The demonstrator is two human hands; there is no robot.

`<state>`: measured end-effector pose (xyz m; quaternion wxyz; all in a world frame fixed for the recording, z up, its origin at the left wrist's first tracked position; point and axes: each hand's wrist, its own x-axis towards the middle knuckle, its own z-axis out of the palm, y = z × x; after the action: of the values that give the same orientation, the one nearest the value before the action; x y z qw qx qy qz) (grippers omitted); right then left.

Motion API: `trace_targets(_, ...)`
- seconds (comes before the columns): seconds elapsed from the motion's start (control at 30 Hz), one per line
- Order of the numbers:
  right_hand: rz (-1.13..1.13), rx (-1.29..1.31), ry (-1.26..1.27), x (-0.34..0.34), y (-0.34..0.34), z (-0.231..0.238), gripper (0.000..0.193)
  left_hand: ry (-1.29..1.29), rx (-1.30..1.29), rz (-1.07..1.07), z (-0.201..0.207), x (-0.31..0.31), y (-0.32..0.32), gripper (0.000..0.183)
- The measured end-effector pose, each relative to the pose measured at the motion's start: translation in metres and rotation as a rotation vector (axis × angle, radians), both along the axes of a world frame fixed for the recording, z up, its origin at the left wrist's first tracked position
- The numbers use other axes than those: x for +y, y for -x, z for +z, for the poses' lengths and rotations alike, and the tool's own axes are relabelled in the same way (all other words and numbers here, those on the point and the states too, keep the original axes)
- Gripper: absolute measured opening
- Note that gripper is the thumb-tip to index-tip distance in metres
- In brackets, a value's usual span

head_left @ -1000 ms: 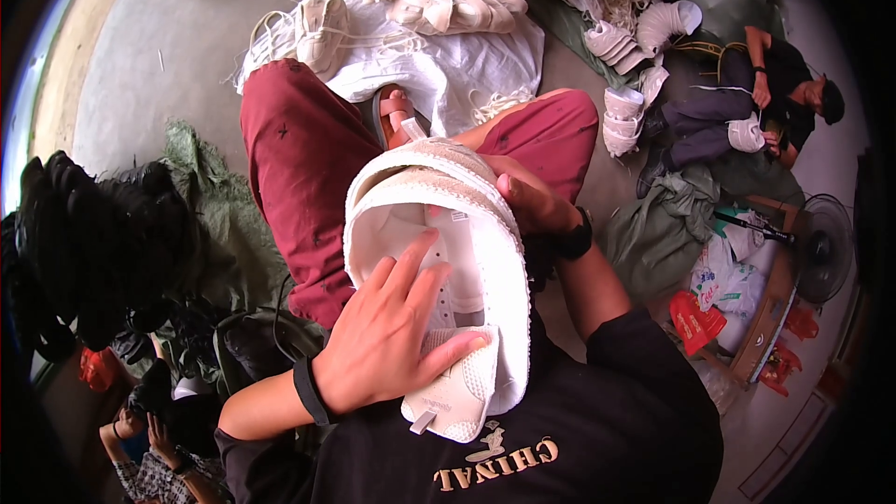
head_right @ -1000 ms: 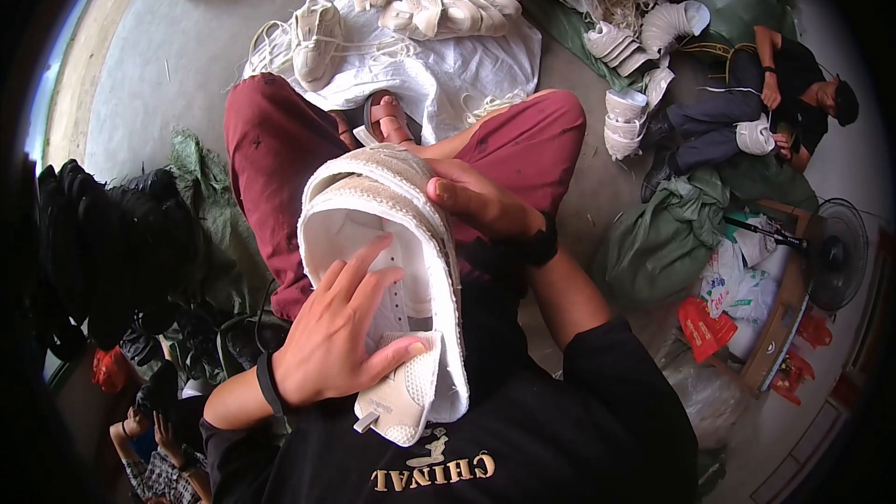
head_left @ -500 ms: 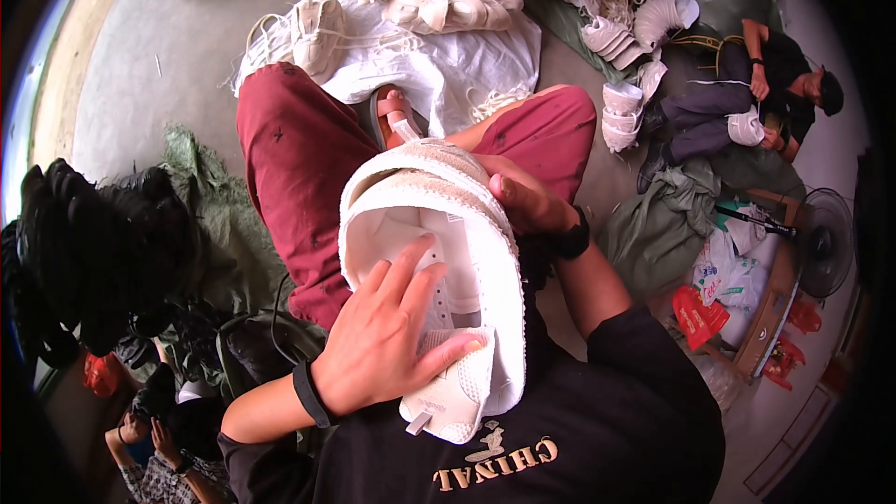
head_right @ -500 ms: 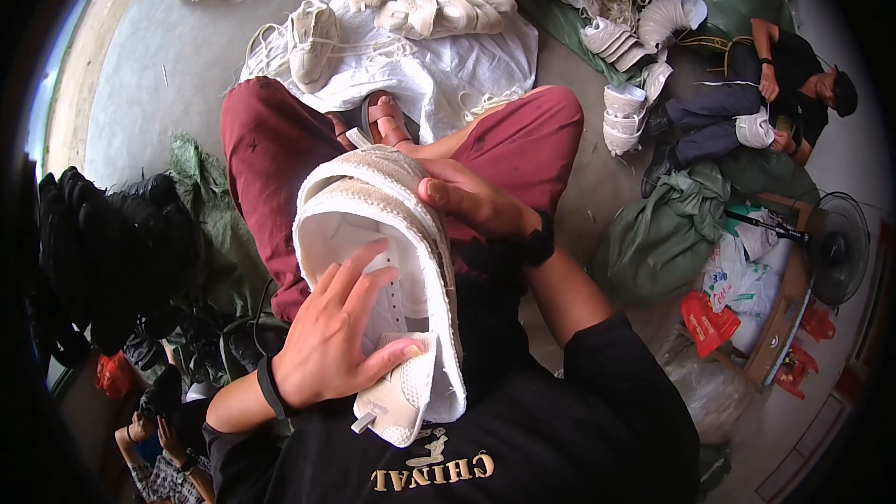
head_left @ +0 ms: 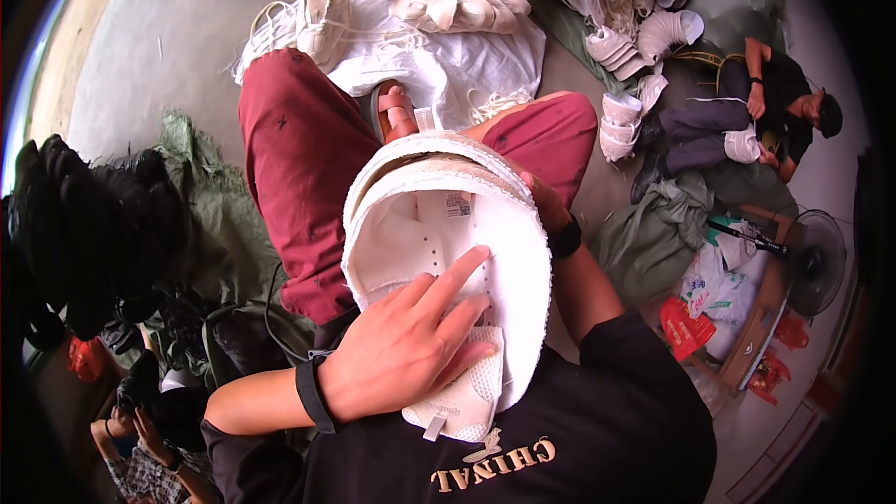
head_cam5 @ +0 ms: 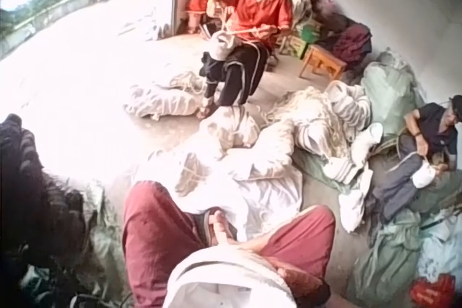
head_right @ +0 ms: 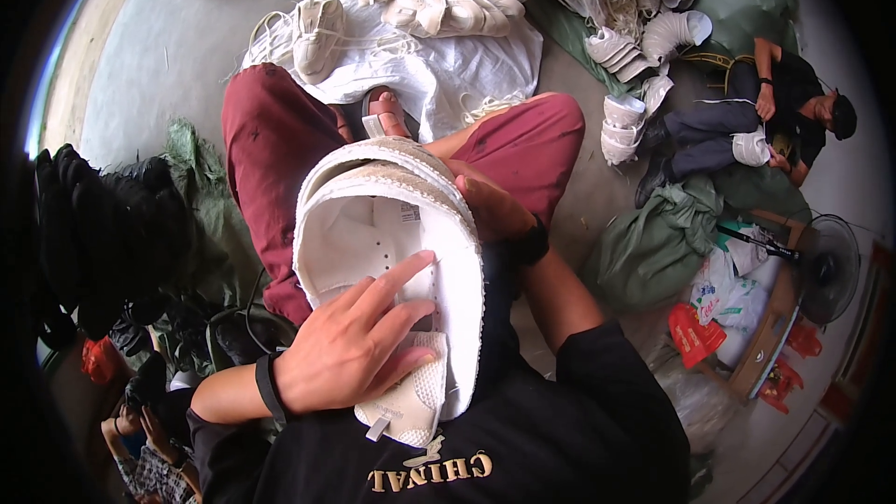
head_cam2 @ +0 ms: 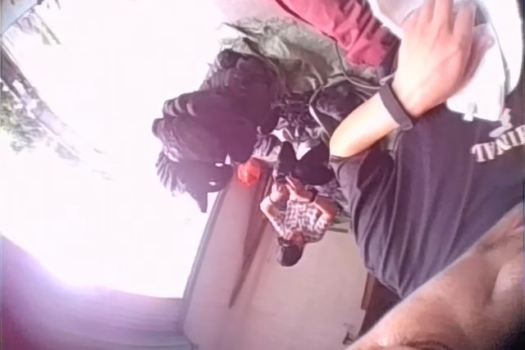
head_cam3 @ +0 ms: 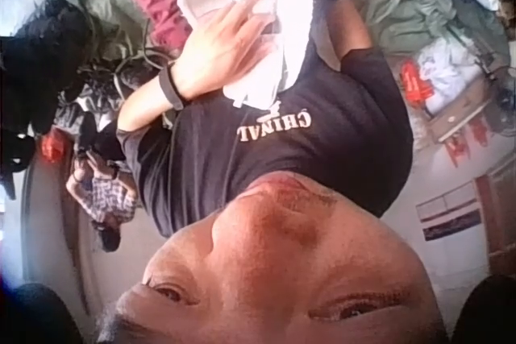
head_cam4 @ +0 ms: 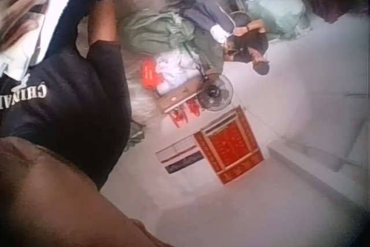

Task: Manually assemble and lace white athletic shoe components.

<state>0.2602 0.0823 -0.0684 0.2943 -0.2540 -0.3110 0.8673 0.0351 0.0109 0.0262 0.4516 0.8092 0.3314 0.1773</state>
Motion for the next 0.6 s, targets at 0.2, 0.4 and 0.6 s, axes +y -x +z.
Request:
trace_targets(0.2, -0.005, 0.044, 0.044, -0.009, -0.003, -0.015, 0.087, 0.047, 0.048, -0.051, 0.005, 0.007, 0.003, 0.037)
trace_targets(0.4, 0.009, 0.027, 0.052, -0.012, -0.003, -0.018, 0.085, 0.016, 0.089, -0.025, -0.006, 0.001, 0.005, 0.044)
trace_targets(0.6, 0.016, 0.019, 0.058, -0.021, 0.0, -0.015, 0.084, 0.0, 0.068, -0.011, -0.001, 0.003, 0.008, 0.045)
